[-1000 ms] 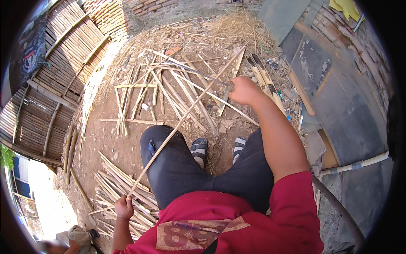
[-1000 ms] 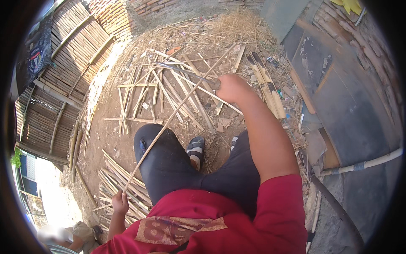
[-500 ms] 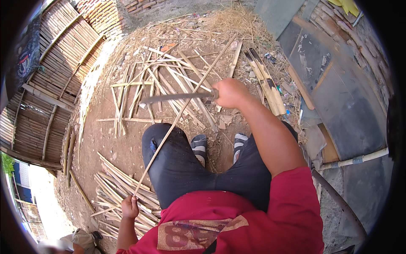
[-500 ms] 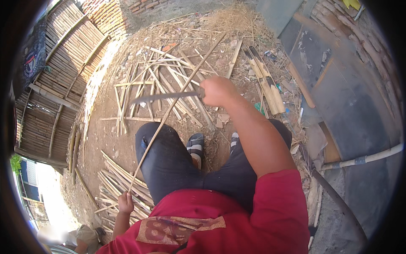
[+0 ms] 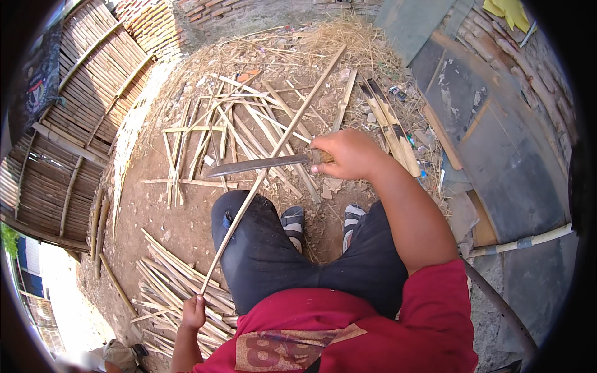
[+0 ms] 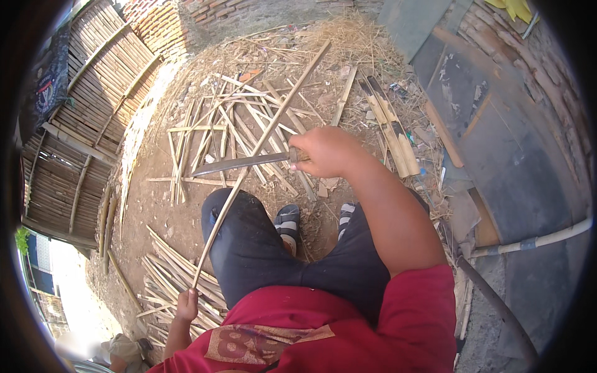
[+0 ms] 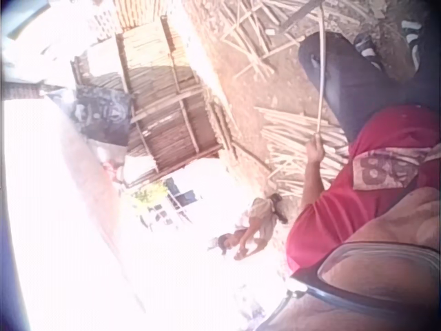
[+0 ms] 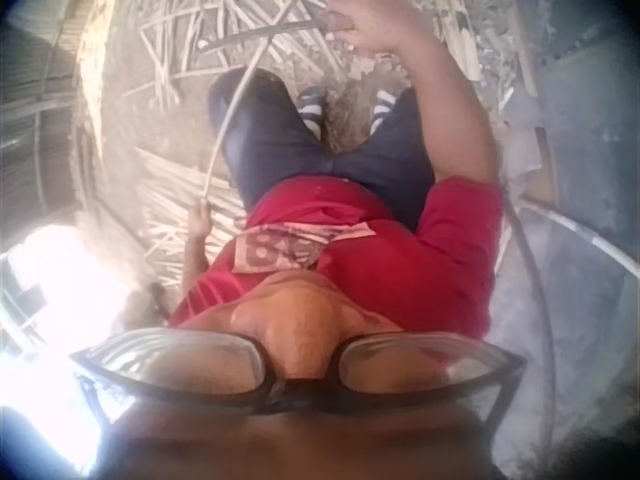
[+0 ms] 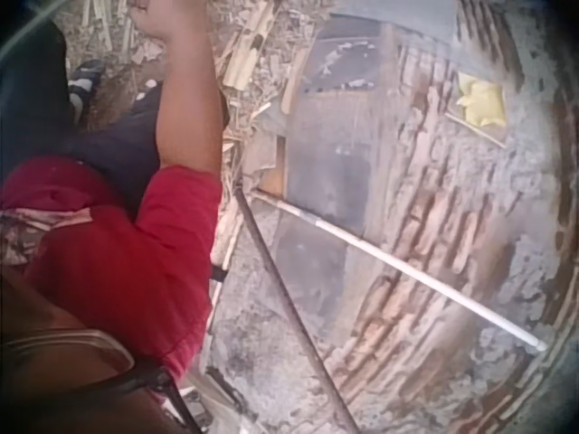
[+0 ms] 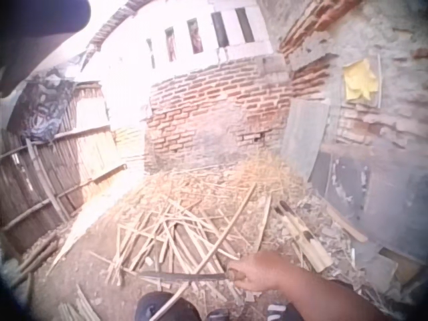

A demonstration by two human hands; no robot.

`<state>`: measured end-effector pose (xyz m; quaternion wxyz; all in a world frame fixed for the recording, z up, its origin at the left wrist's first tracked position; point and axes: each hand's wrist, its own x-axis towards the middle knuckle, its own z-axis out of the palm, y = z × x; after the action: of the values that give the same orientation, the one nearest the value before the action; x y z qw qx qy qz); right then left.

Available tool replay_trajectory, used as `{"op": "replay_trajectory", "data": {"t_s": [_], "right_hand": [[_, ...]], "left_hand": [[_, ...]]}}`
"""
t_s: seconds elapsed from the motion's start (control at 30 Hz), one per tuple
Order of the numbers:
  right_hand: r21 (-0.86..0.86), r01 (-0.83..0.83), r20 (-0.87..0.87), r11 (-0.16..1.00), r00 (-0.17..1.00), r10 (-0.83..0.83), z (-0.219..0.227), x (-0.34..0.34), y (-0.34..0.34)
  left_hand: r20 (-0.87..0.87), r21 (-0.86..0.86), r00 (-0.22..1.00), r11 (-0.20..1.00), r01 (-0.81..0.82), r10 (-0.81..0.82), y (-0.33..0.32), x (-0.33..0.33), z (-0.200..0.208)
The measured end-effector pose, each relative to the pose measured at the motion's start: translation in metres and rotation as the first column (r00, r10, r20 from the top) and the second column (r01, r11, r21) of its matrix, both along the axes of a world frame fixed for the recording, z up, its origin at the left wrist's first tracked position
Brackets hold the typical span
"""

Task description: The person uses a blade to shave a thin strip of bamboo, repeatedly sliding the tool along the length of the wood while holding it in their other hand.

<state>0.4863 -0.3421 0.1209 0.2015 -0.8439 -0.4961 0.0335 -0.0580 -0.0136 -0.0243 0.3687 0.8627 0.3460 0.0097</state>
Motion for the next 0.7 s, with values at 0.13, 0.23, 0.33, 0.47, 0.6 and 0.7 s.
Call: {"op": "replay_trajectory", "data": {"t_s": [0.13,0.23,0.33,0.47,0.6,0.7], "right_hand": [[0.066,0.187,0.056,0.980,0.980,-0.191,-0.019,0.036,-0.003],[-0.033,0.221,0.024,0.975,0.975,-0.220,-0.013,0.027,0.010],[-0.094,0.107,0.029,0.990,0.994,-0.105,-0.019,-0.003,0.031],[0.001,0.322,-0.161,0.947,0.935,-0.317,-0.049,0.035,0.018],[-0.047,0.318,-0.086,0.947,0.943,-0.321,-0.042,0.035,0.027],[-0.173,0.098,0.007,0.980,0.995,-0.099,-0.024,-0.015,0.048]], "left_hand": [[-0.019,-0.010,0.997,0.997,0.075,-0.076,0.007,0.009,0.008],[-0.029,-0.045,0.999,0.999,0.029,-0.031,0.003,0.007,0.012],[0.029,-0.075,0.998,0.995,0.060,-0.058,-0.012,0.024,0.032],[-0.048,-0.100,0.998,0.995,0.028,-0.033,-0.006,0.037,0.031],[-0.041,-0.110,0.999,0.994,0.024,-0.029,-0.007,0.030,0.034],[-0.055,-0.137,0.998,0.991,0.014,-0.021,-0.011,0.028,0.033]]}}
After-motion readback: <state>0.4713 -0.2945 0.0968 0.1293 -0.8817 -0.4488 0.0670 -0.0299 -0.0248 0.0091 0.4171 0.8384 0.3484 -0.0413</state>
